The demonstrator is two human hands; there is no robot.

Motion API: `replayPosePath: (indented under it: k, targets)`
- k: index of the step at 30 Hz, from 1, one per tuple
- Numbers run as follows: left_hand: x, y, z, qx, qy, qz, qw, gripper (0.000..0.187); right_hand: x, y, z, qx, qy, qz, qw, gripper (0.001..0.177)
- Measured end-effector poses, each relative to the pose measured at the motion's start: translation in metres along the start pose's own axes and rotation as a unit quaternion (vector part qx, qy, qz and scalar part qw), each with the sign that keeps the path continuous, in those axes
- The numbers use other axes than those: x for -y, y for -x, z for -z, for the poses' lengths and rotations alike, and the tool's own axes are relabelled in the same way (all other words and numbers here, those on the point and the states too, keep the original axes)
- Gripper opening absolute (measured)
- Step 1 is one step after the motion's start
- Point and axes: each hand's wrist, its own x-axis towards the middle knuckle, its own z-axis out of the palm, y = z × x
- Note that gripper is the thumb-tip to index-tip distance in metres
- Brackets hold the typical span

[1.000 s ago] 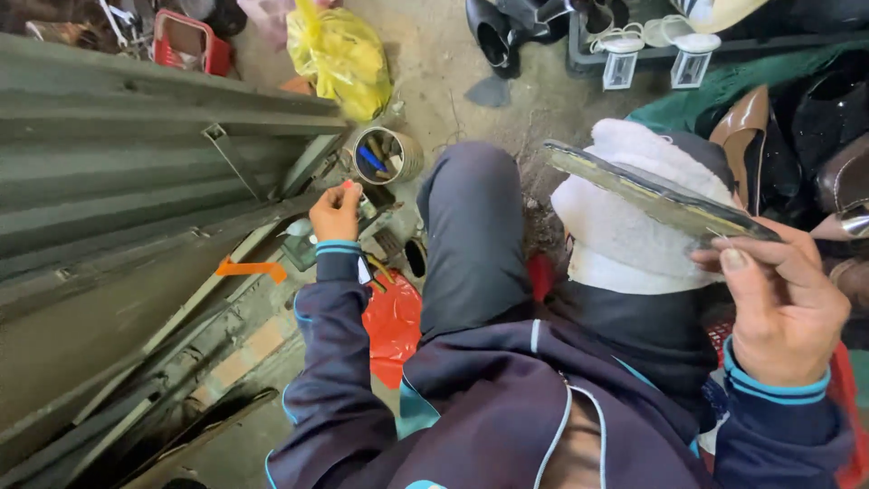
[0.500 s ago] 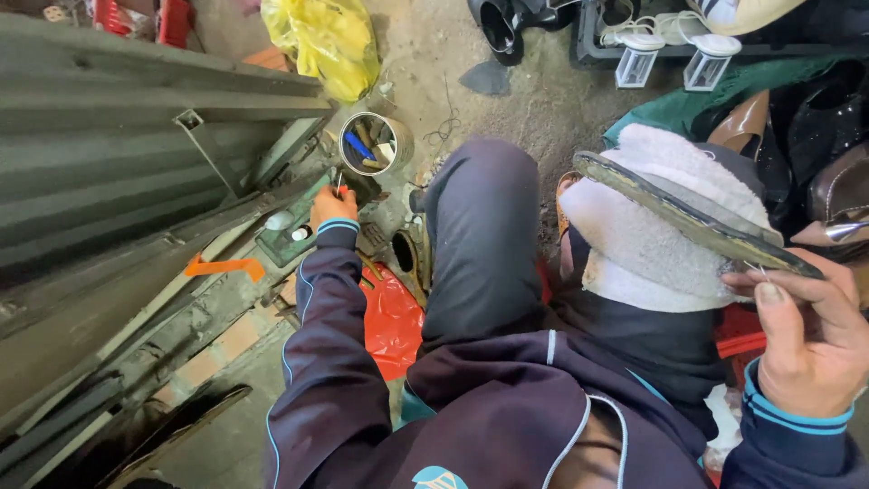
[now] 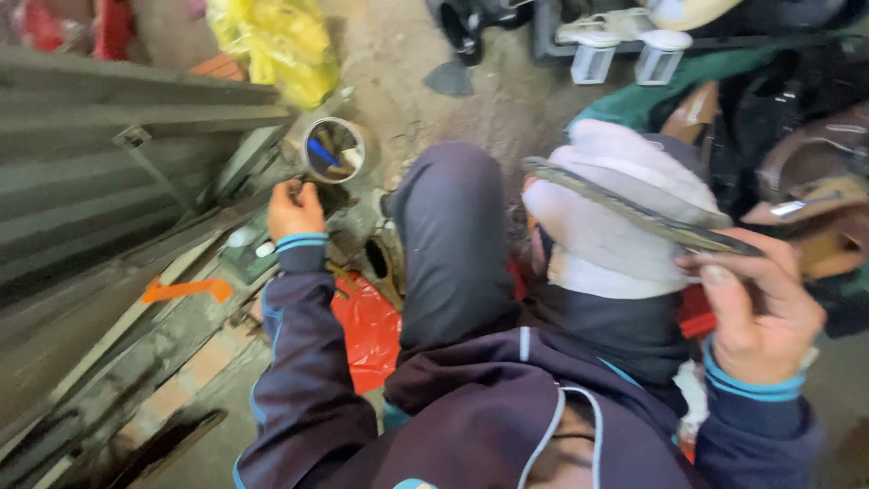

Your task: Hand-stitching a sole onto a shoe using a needle and thread.

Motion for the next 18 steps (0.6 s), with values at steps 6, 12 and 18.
replayPosePath:
  k: [6,12,18]
  targets:
    - [-0.198,0.040,0.111,0.068,0.282,-0.110,0.951,0.019,0.009,-0.018,-0.004,-0.011,-0.049,0.043,0.998,0.012]
    - [-0.293,0.085,0.159,0.225,0.314,-0.306,0.870,0.075,0.009,-0.019,-0.002,0.012,-0.173,0.062,0.983,0.013]
    - [-0.309,0.125,0.170,0.228,0.231,-0.354,0.877,0.023,0.005,-0.006,-0.003,-0.042,-0.150,0.073,0.985,0.011]
